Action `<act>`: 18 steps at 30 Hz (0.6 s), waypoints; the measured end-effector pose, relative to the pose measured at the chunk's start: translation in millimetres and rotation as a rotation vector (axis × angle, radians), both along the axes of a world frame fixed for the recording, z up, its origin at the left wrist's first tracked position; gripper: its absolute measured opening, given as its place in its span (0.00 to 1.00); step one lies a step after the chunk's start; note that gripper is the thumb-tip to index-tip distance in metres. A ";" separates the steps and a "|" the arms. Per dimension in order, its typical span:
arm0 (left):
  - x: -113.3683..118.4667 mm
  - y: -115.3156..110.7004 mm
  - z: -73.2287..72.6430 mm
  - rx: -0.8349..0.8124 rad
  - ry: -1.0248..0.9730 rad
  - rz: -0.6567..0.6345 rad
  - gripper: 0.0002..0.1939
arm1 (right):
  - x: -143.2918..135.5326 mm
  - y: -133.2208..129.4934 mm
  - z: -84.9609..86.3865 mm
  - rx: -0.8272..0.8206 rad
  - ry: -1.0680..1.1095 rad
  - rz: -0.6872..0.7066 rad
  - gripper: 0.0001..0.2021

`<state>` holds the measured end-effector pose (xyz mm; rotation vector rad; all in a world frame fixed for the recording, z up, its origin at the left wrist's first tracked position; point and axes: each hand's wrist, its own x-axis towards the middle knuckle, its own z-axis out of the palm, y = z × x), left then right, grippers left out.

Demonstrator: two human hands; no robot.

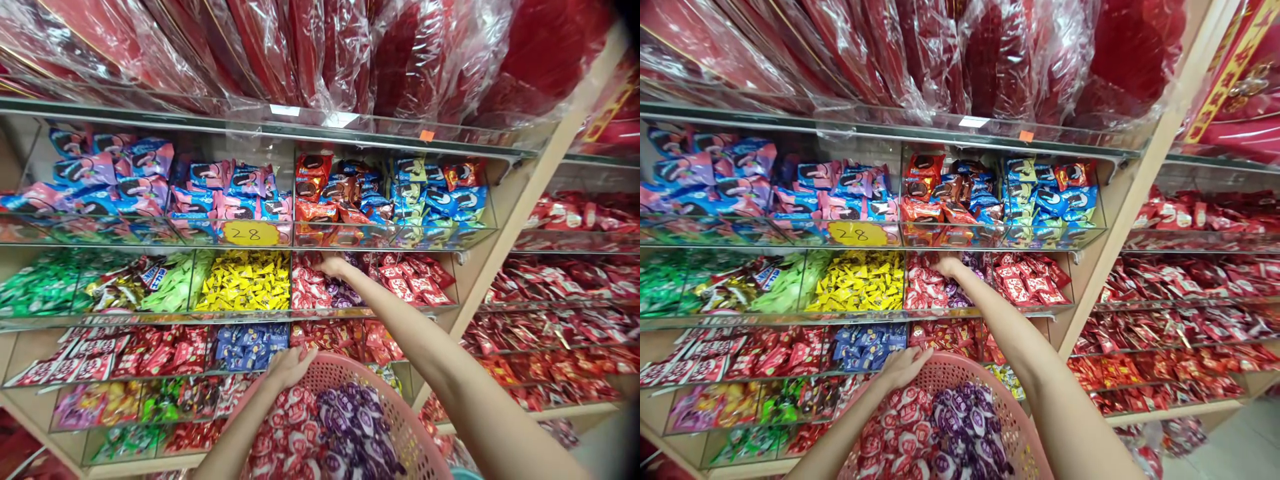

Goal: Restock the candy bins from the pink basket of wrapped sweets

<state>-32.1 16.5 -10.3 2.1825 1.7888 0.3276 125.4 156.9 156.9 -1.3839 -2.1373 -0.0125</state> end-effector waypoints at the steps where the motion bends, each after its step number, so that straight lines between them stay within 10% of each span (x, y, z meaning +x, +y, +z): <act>1: 0.2 -0.2 0.1 -0.002 0.003 0.004 0.36 | 1.4 -2.0 1.7 -0.012 0.001 0.002 0.22; 9: 1.8 -0.4 1.4 -0.009 0.023 0.009 0.36 | 15.4 -36.7 9.2 0.088 0.208 0.037 0.14; 18: 5.7 -1.1 6.1 -0.035 0.060 0.001 0.38 | 19.2 -152.0 -52.7 0.066 0.925 0.212 0.15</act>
